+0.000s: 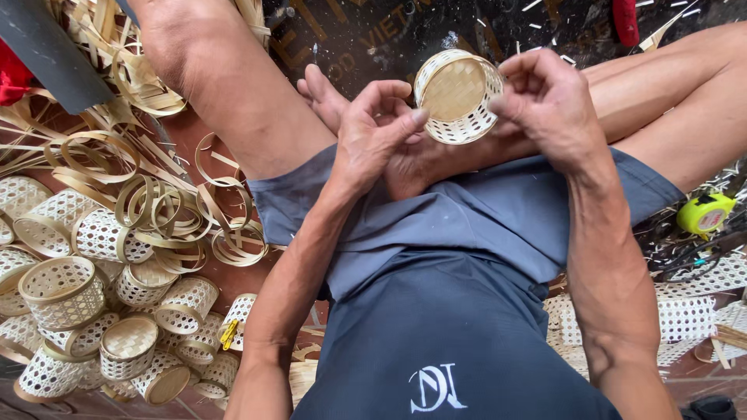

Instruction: The person sits on the floor weaving and assembling small woven bamboo baskets. They fit a woven cane body onto a round wooden base, tuck and press the rim strips into place, use a gray plastic pipe as a form to shape and seat the basket walls, and work thin bamboo strips around the rim by hand.

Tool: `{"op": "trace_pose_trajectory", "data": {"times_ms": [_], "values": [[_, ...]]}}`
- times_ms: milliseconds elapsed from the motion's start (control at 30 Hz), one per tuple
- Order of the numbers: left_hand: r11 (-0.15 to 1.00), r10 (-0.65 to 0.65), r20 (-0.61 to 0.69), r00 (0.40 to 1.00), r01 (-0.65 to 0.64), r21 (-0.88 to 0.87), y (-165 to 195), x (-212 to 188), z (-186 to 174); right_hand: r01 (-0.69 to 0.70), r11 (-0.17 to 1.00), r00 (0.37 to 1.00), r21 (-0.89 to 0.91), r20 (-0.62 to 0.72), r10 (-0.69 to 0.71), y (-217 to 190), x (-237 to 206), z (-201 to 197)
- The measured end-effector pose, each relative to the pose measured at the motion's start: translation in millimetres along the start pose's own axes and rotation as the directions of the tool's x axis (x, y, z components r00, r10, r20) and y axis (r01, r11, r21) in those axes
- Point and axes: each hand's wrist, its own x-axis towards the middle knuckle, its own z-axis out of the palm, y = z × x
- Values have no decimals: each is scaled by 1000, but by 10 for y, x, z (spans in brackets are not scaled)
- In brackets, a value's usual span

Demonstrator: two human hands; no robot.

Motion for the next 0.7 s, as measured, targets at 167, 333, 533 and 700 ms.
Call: {"op": "trace_pose_trajectory", "data": {"times_ms": [167,333,533,700], "values": [[918,11,35,999,-24,396,86,-119,36,212,975,973,-64,-77,-217,-3,-55,136],[304,524,80,848,-274,913,559,-15,30,273,787,893,-553,-158,-421,-148,-2,221],[-75,527,522,671,-575,815,623,492,274,415,439,791,-796,78,-607,-346,181,479],[-12,516,363,776,-417,909,390,501,145,555,361,720,-749,215,-660,-316,447,459]]}}
